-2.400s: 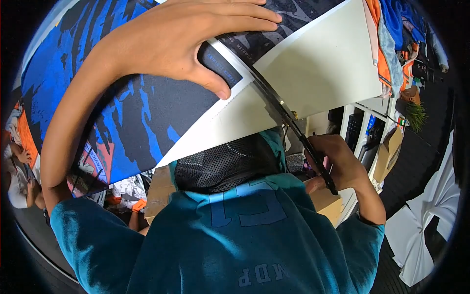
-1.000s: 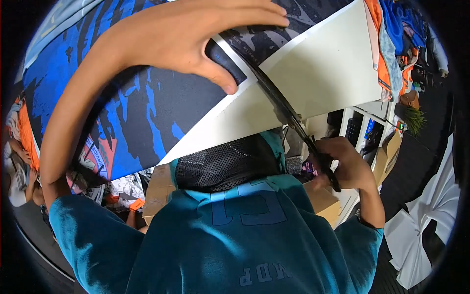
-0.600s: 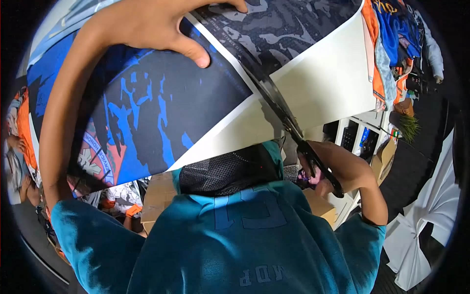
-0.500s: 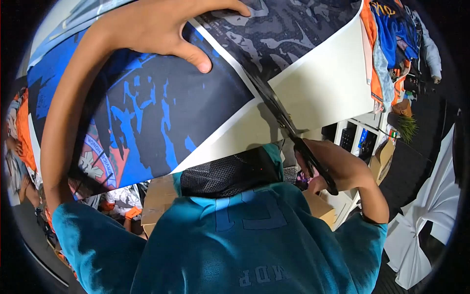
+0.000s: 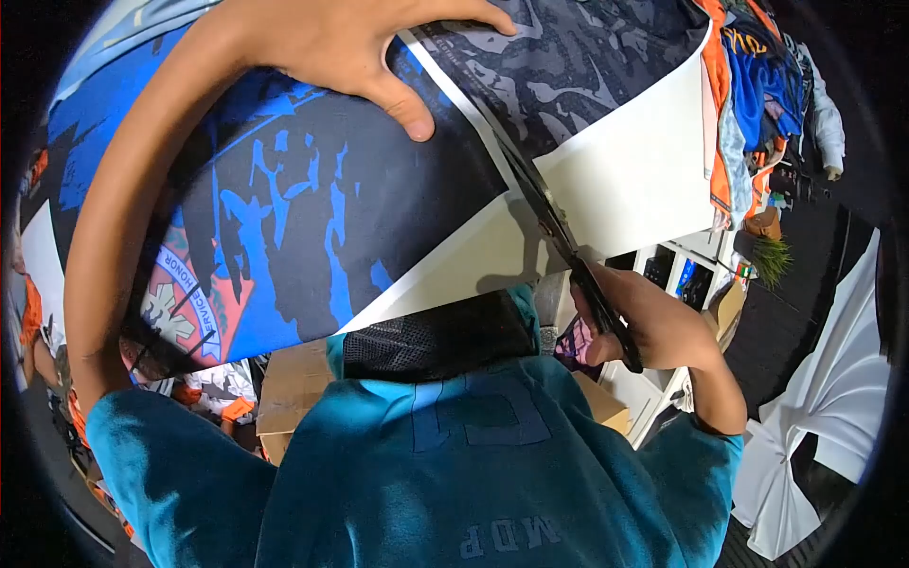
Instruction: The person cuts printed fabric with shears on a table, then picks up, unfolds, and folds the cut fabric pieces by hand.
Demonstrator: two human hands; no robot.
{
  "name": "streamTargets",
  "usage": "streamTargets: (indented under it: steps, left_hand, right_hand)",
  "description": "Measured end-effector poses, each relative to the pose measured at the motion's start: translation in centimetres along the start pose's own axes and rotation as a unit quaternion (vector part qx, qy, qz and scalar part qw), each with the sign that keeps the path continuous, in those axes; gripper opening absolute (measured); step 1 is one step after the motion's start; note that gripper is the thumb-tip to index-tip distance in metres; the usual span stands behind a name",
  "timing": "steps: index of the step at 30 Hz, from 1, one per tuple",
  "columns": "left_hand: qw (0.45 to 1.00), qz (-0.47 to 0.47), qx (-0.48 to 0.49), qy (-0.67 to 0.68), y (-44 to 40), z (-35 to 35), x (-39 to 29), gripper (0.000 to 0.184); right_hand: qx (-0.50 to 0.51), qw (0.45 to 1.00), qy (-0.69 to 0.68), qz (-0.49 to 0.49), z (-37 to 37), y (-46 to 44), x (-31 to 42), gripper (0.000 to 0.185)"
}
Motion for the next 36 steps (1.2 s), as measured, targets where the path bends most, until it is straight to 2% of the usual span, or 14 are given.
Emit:
streamTargets:
  steps: [5,9,14,25,30,36]
  left_hand:
    - [1.000,0.011,0.006,-0.010,-0.02,0.01,-0.05,0.094]
    - [0.999,0.028,0.010,-0.044,0.06,0.19,-0.15,0.096]
    - [1.000,0.017,0.005,-0.015,-0.03,0.01,0.05,0.096]
    - [0.998,0.026,-0.002,-0.051,0.15,0.06,0.03,0.099]
    - [0.998,0.031,0.005,-0.051,-0.17,0.03,0.04,0.100]
    - [0.998,0.028,0.003,-0.052,-0.16,0.02,0.00,0.099]
  right_hand:
    - [-0.060,0.998,-0.003,0.023,0.63,-0.04,0.61,0.073]
    - [-0.016,1.000,-0.019,0.016,0.50,-0.08,0.35,0.073]
    - [-0.022,0.998,0.038,0.041,0.83,-0.08,0.59,0.073]
    - [-0.045,0.999,0.020,0.007,0.78,0.19,0.27,0.073]
    - [-0.050,0.995,0.080,0.029,1.02,0.41,0.07,0.073]
    - [-0.026,0.998,0.063,0.003,0.80,0.27,0.20,0.074]
Point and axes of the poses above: each hand's wrist, its own y-axis away from the middle knuckle, its own z-axis out of the back of the hand, x = y × z, the point moved 9 cm from there along -y, towards the middle knuckle, and after that the axes turned 10 degrees about z, right-handed, at the moved point
